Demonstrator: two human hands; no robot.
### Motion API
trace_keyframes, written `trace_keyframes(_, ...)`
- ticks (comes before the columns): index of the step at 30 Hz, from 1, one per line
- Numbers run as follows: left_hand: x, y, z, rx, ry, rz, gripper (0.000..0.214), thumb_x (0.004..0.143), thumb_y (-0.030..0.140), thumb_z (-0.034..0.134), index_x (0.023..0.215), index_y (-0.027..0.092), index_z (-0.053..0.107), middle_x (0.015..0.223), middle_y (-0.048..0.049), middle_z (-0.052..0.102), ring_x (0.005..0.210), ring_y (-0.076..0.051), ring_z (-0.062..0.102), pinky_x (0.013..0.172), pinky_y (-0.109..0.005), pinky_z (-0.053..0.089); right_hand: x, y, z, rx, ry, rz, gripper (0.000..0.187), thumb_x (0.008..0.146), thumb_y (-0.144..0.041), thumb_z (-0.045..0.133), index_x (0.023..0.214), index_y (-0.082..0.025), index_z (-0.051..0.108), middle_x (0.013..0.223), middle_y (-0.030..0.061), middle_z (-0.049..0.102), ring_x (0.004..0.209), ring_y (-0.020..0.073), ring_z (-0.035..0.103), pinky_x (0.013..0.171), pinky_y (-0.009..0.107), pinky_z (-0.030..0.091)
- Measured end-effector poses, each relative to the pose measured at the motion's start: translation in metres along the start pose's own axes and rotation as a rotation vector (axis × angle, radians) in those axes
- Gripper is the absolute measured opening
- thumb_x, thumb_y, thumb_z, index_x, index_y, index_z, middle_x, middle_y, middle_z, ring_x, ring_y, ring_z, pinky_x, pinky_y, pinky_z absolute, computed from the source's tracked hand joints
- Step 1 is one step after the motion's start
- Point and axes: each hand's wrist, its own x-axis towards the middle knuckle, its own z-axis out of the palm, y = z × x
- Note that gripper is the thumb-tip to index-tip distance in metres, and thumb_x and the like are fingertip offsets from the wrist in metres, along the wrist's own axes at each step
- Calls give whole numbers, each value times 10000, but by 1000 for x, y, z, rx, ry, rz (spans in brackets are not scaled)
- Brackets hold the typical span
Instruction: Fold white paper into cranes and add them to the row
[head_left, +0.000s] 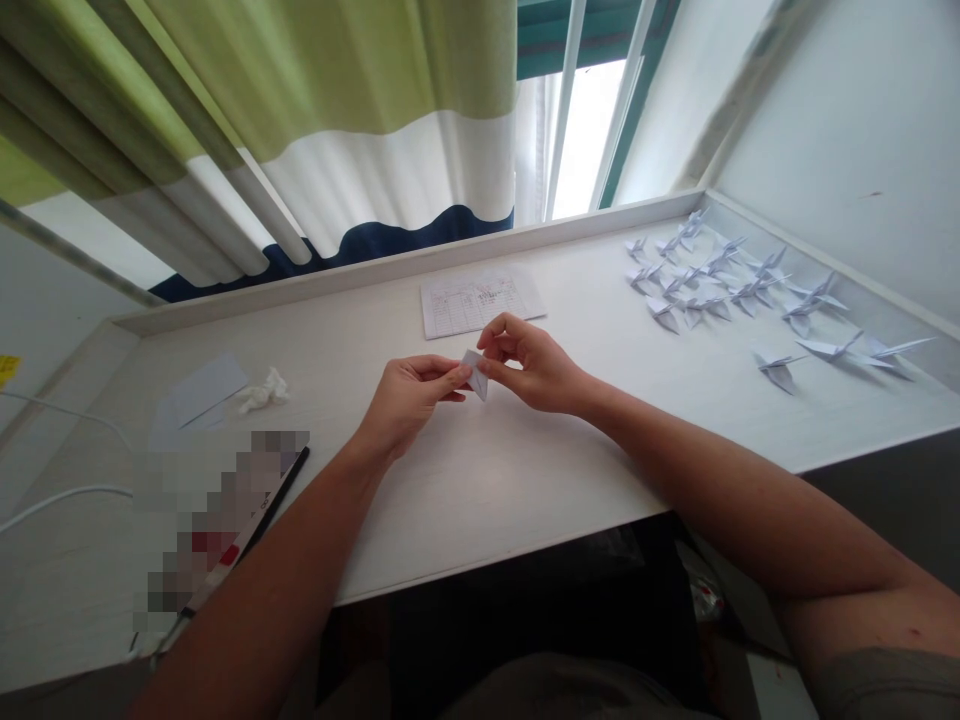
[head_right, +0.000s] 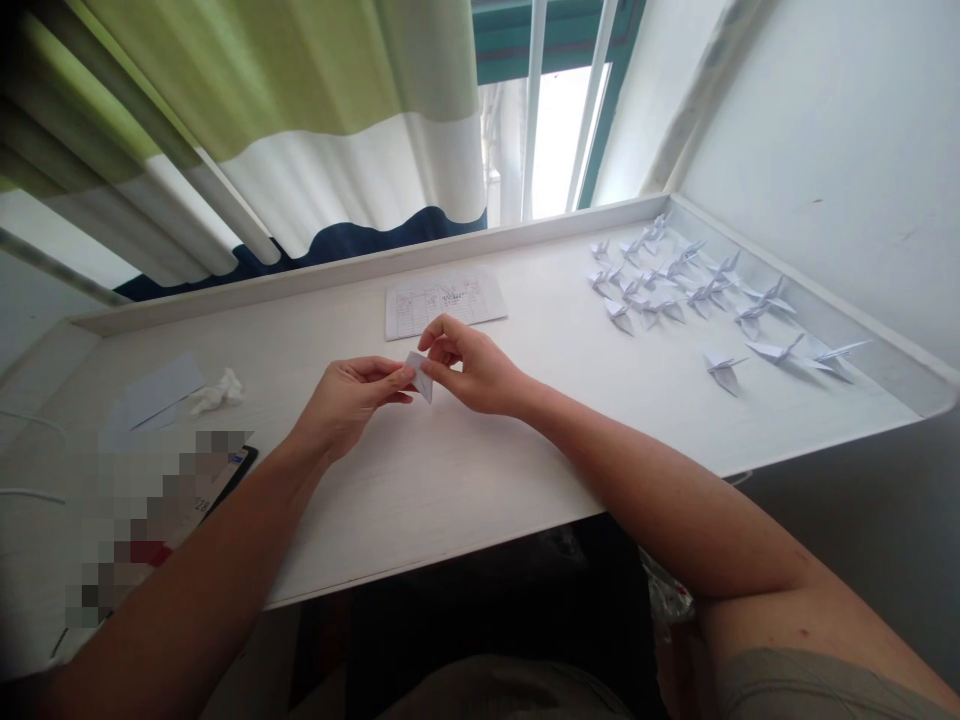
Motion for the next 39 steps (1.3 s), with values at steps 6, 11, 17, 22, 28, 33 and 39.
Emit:
trace_keyframes(6, 0, -1, -1, -46, -46, -40, 379, 784, 526, 926, 892, 175, 836, 897, -87, 820, 821, -210, 772, 741, -337, 636, 0, 1, 0, -28, 17, -21, 236, 987, -358, 720, 1030, -253, 514, 752, -52, 601, 703, 144, 580, 709, 324, 474)
trace_keyframes(11, 1, -4, 2, 36, 11, 68, 367, 753, 496, 951, 861, 160, 852, 844, -83, 822, 752, -193, 750, 738, -335, 635, 0, 3, 1, -27, 6, -31, 227, 997, -351, 712, 1046, -246, 517, 750, -53, 598, 706, 141, 584, 702, 315, 463)
trace_keyframes(17, 1, -3, 4, 67, 39, 96, 327, 740, 462, 958, 850, 167, 866, 820, -76, 830, 705, -175, 741, 697, -306, 628, 0, 7, 2, -35, 23, -83, 189, 1014, -310, 685, 1057, -235, 518, 736, -55, 592, 678, 128, 561, 666, 294, 444)
trace_keyframes(22, 1, -7, 9, 82, 97, 178, 314, 777, 461, 930, 845, 164, 852, 790, -65, 818, 664, -166, 721, 652, -297, 619, 2, 8, 4, -15, 61, -88, 216, 1012, -343, 705, 1047, -237, 521, 729, -56, 587, 667, 127, 543, 659, 292, 435)
trace_keyframes(28, 0, -11, 16, 101, 144, 257, 330, 845, 478, 875, 824, 155, 807, 747, -45, 787, 626, -142, 690, 616, -268, 599, 2, 8, 7, 4, 96, -86, 243, 1014, -396, 710, 1030, -237, 527, 725, -58, 567, 664, 124, 527, 663, 297, 438)
trace_keyframes(33, -1, -8, 17, 132, 173, 290, 295, 863, 447, 864, 833, 159, 803, 746, -42, 787, 629, -141, 689, 620, -263, 593, 2, 8, 8, 39, 113, -66, 301, 1000, -464, 730, 1024, -239, 532, 721, -56, 580, 662, 123, 537, 661, 299, 443)
trace_keyframes(39, 0, -9, 17, 157, 186, 307, 296, 885, 448, 841, 830, 161, 792, 741, -44, 786, 634, -145, 697, 617, -261, 588, 3, 8, 9, 102, 118, 2, 375, 951, -529, 777, 1015, -235, 553, 757, -36, 650, 700, 135, 611, 677, 306, 491)
